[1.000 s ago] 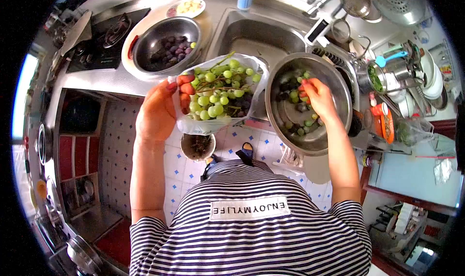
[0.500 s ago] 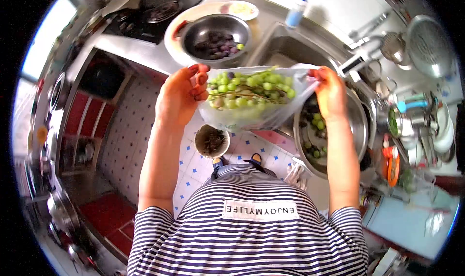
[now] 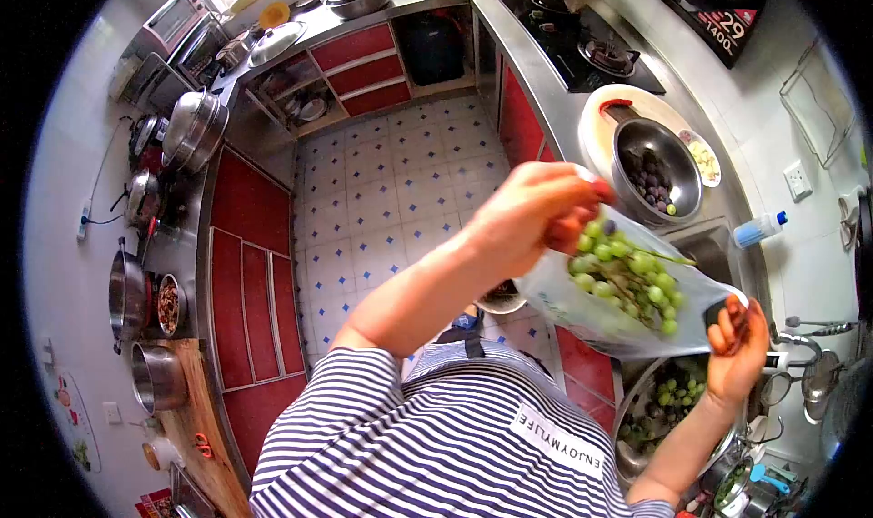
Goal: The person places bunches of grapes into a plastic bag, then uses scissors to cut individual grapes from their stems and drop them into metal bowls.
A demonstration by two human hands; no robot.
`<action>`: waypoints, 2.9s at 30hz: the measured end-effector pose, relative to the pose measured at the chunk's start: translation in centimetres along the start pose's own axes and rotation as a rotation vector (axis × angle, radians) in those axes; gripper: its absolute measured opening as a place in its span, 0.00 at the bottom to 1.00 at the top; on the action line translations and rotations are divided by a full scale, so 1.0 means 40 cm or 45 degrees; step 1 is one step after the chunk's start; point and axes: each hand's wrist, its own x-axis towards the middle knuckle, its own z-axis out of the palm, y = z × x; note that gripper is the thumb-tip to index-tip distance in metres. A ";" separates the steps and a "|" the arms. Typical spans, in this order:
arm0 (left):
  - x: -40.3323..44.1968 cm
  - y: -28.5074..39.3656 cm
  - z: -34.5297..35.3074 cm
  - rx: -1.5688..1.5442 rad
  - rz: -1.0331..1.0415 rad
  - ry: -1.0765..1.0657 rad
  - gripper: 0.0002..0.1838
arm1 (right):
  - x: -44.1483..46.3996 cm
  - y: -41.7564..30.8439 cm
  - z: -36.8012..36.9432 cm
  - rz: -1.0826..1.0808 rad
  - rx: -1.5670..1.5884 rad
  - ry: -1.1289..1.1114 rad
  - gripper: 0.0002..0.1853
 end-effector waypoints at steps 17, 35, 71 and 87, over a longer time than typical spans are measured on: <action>-0.538 -0.010 -0.325 -0.079 0.247 0.413 0.09 | -0.107 0.311 0.397 0.413 -0.353 -0.212 0.07; -1.284 -0.066 -0.111 0.218 0.799 1.379 0.12 | -0.324 0.468 0.771 0.737 -0.517 -1.350 0.15; -2.609 -0.210 0.148 0.149 1.166 2.348 0.09 | -1.965 0.960 1.525 0.007 -0.560 -3.184 0.12; -2.632 -0.216 0.120 0.501 0.795 2.592 0.09 | -1.829 0.969 1.687 0.038 -0.597 -3.047 0.09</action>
